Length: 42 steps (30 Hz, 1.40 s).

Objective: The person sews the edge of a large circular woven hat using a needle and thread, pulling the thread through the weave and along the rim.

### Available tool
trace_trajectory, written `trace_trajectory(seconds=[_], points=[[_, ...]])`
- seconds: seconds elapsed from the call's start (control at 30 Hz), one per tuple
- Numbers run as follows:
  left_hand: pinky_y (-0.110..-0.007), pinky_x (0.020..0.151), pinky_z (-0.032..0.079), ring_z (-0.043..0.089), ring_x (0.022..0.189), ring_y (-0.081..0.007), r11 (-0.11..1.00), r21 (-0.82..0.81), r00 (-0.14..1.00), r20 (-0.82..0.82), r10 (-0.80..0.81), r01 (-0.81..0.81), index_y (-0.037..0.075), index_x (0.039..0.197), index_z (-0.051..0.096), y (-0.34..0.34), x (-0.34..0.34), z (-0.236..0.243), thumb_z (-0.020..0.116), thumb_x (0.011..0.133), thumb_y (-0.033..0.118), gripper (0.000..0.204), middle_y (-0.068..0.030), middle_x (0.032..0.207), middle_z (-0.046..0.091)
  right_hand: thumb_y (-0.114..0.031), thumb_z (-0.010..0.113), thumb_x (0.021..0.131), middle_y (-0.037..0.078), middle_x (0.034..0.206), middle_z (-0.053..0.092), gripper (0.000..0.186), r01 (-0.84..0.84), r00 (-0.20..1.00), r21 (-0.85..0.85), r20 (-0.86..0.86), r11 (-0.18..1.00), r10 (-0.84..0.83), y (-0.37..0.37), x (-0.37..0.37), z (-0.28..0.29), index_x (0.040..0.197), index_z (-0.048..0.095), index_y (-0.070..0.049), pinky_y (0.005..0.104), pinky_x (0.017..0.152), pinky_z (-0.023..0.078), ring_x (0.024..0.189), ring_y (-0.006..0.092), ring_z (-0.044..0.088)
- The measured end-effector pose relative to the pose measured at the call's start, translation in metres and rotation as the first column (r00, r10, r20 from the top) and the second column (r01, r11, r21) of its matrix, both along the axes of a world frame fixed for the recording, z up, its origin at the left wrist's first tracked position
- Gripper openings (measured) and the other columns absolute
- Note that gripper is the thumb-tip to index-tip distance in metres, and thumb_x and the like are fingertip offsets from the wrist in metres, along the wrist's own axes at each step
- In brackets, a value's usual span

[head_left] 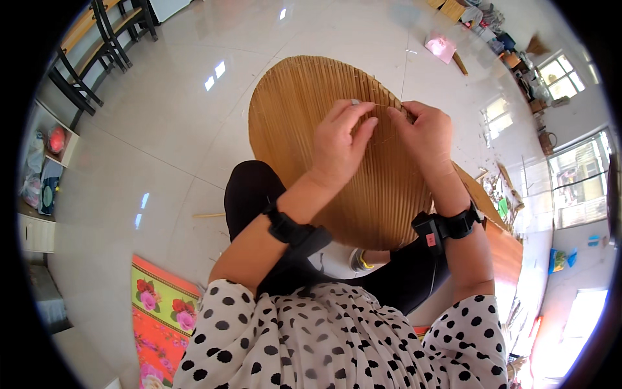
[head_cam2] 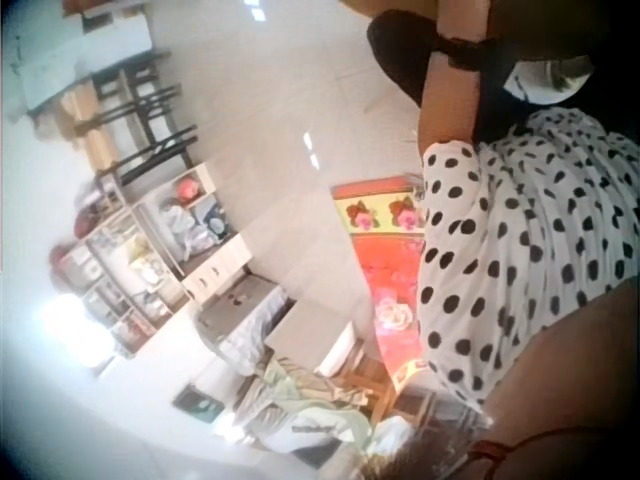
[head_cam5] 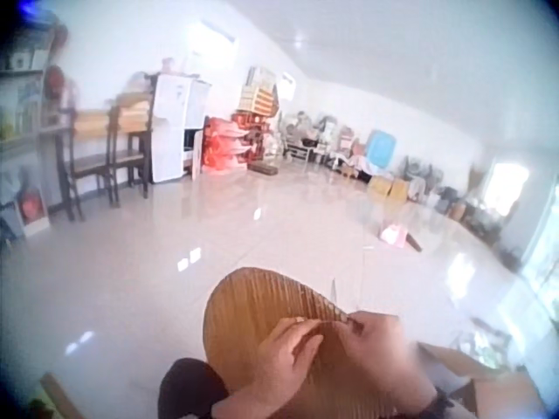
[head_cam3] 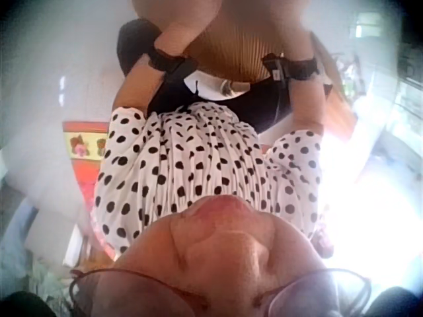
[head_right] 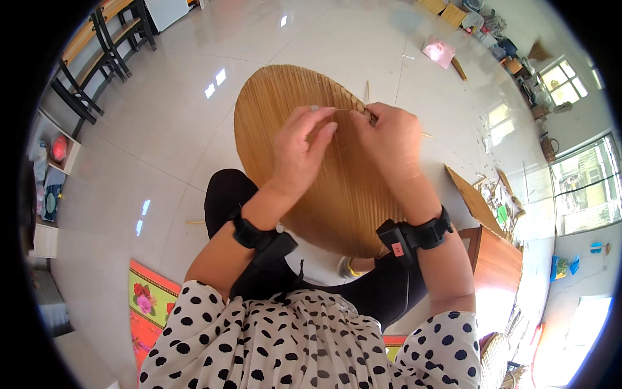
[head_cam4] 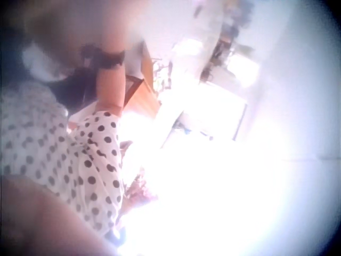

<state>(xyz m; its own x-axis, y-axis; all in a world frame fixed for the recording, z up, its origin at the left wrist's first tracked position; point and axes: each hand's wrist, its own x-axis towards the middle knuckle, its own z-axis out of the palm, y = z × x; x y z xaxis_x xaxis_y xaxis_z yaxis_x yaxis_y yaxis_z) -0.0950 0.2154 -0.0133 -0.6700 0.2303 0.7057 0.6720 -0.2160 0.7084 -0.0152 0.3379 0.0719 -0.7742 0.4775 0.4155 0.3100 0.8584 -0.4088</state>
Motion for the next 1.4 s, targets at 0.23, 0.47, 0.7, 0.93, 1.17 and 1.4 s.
trace_trajectory(seconds=[0.23, 0.47, 0.7, 0.93, 1.17, 1.4], points=[[-0.035, 0.063, 0.048, 0.060, 0.072, -0.0288, 0.978, 0.189, 0.990, 0.128, 0.064, -0.087, 0.001, 0.092, 0.067, 0.035, 0.019, -0.008, 0.069, 0.085, 0.001, 0.008, -0.0129, 0.082, 0.060, -0.032, 0.070, 0.083, 0.018, 0.060, 0.059, 0.033, 0.068, 0.995, -0.048, 0.075, 0.997, -0.064, -0.011, 0.006, -0.011, 0.071, 0.065, -0.002, 0.0426, 0.056, 0.047, 0.057, 0.0369, 0.058], [-0.034, 0.062, 0.046, 0.058, 0.070, -0.0268, 0.982, 0.161, 0.976, 0.207, 0.062, -0.096, 0.000, 0.083, 0.062, 0.038, 0.021, -0.009, 0.068, 0.087, 0.004, 0.009, -0.0128, 0.077, 0.058, -0.031, 0.070, 0.082, 0.017, 0.062, 0.062, 0.029, 0.111, 0.993, 0.024, 0.047, 0.994, -0.112, -0.019, 0.009, -0.025, 0.075, 0.069, -0.003, 0.0428, 0.060, 0.050, 0.061, 0.0376, 0.061], [-0.026, 0.060, 0.045, 0.055, 0.063, -0.0121, 0.882, 0.430, 0.900, 0.436, -0.019, -0.190, 0.008, 0.083, 0.056, -0.020, -0.042, 0.017, 0.058, 0.102, 0.020, 0.023, -0.0036, 0.075, 0.061, -0.033, 0.068, 0.083, 0.018, 0.066, 0.065, 0.031, 0.278, 0.944, 0.027, 0.178, 0.960, -0.279, 0.013, 0.011, -0.037, 0.077, 0.071, -0.002, 0.0428, 0.066, 0.052, 0.066, 0.0366, 0.065], [-0.033, 0.064, 0.060, 0.070, 0.068, -0.0200, 0.672, 0.630, 0.560, 0.417, -0.716, 0.389, 0.008, 0.101, 0.051, -0.046, -0.018, 0.047, 0.047, 0.106, 0.028, 0.021, -0.0101, 0.078, 0.066, -0.036, 0.068, 0.082, 0.014, 0.064, 0.064, 0.034, 0.264, 0.953, -0.018, 0.162, 0.964, -0.258, 0.025, 0.009, -0.042, 0.075, 0.070, -0.002, 0.0420, 0.066, 0.051, 0.065, 0.0334, 0.063], [-0.030, 0.061, 0.052, 0.059, 0.068, -0.0152, 0.691, 0.723, 0.784, 0.430, -0.448, -0.002, 0.007, 0.091, 0.056, -0.244, -0.162, 0.028, 0.058, 0.099, 0.014, 0.011, -0.0056, 0.072, 0.055, -0.034, 0.069, 0.082, 0.013, 0.065, 0.064, 0.032, 0.219, 0.971, -0.100, 0.121, 0.971, -0.207, 0.013, 0.008, -0.037, 0.078, 0.070, -0.003, 0.0408, 0.065, 0.050, 0.065, 0.0327, 0.063], [-0.030, 0.071, 0.054, 0.065, 0.075, -0.0173, 0.914, 0.404, 0.915, 0.381, -0.132, -0.036, 0.005, 0.102, 0.060, -0.210, -0.091, 0.033, 0.063, 0.097, 0.012, 0.009, -0.0109, 0.100, 0.068, -0.025, 0.074, 0.079, 0.017, 0.089, 0.071, 0.029, 0.056, 0.990, 0.002, -0.127, 0.998, -0.055, -0.001, 0.000, -0.059, 0.088, 0.072, 0.002, 0.0403, 0.076, 0.054, 0.079, 0.0357, 0.068]])
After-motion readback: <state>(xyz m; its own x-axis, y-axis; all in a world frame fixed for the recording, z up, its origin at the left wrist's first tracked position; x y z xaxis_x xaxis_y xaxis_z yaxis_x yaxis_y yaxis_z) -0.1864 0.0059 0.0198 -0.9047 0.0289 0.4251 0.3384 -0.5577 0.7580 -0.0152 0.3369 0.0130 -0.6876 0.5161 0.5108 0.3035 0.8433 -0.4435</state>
